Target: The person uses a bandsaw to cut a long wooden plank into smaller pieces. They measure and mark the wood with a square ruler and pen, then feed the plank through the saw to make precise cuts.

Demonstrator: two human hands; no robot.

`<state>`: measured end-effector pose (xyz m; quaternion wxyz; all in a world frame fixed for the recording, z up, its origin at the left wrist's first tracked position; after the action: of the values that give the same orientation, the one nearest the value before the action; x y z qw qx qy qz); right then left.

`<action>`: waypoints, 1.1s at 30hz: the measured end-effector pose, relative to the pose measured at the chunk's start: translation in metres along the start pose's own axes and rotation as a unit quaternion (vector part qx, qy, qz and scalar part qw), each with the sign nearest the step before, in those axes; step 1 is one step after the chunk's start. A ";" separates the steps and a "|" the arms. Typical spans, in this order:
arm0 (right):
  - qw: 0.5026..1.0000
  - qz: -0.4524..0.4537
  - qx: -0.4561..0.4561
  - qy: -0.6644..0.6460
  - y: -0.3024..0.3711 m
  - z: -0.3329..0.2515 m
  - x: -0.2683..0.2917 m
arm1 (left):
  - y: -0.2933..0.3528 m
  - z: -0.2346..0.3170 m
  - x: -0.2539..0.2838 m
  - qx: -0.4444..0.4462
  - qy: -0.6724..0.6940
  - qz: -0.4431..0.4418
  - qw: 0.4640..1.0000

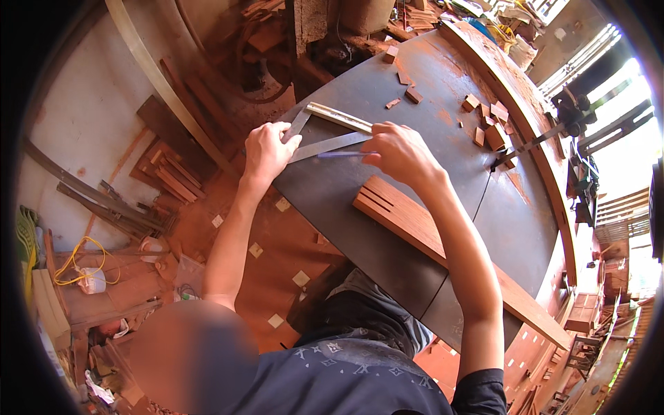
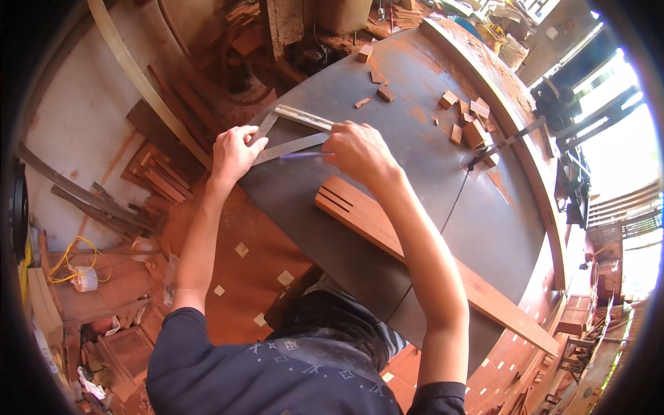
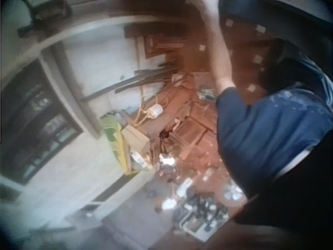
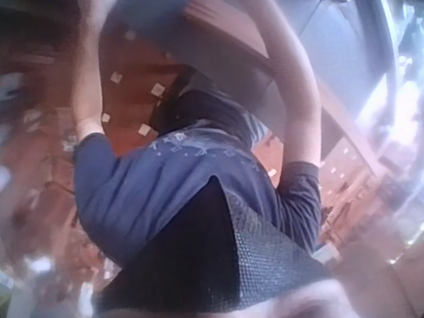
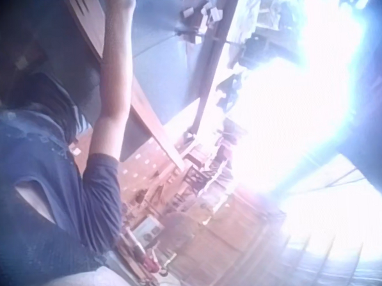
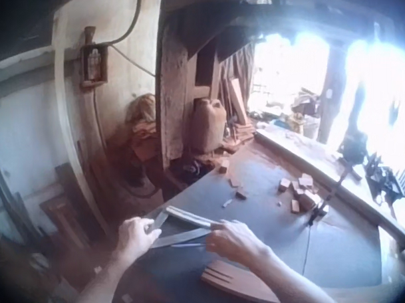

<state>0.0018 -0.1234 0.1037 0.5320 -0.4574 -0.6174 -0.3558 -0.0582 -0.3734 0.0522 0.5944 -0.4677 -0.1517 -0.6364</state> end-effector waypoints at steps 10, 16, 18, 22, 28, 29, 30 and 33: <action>0.998 0.053 0.000 0.023 -0.016 -0.011 -0.023 | 0.015 0.012 -0.004 -0.129 0.007 0.056 0.990; 0.998 0.054 -0.035 -0.002 0.013 0.004 -0.002 | 0.031 0.050 -0.013 -0.245 0.004 -0.002 0.970; 0.997 0.066 -0.048 -0.013 0.027 0.007 0.011 | 0.036 0.047 -0.022 -0.218 -0.013 0.020 0.976; 0.992 0.080 -0.085 -0.040 0.069 0.020 0.040 | 0.035 0.052 -0.028 -0.171 0.000 0.054 0.984; 0.971 0.100 -0.187 -0.108 0.156 0.025 0.084 | 0.027 0.047 -0.027 -0.123 -0.003 0.063 0.990; 0.966 0.113 -0.198 -0.119 0.174 0.026 0.087 | 0.028 0.049 -0.025 -0.122 -0.012 0.066 0.990; 0.961 0.125 -0.209 -0.128 0.193 0.028 0.091 | 0.030 0.051 -0.024 -0.120 -0.020 0.069 0.990; 0.939 0.198 -0.252 -0.127 0.254 0.029 0.107 | 0.038 0.072 -0.015 -0.166 -0.022 0.119 0.979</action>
<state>0.2297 0.0071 0.1916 0.3763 -0.7309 -0.4664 -0.3265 0.0038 -0.3194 0.0641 0.5763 -0.5886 -0.0006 -0.5669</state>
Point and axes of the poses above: each hand's wrist, its own y-axis away from the middle knuckle, its own x-axis out of the back of the hand, z = x × y, the point moved 5 cm from there along -y, towards the middle knuckle, and after that the axes turned 8 degrees about -x, right-handed, at the moved point
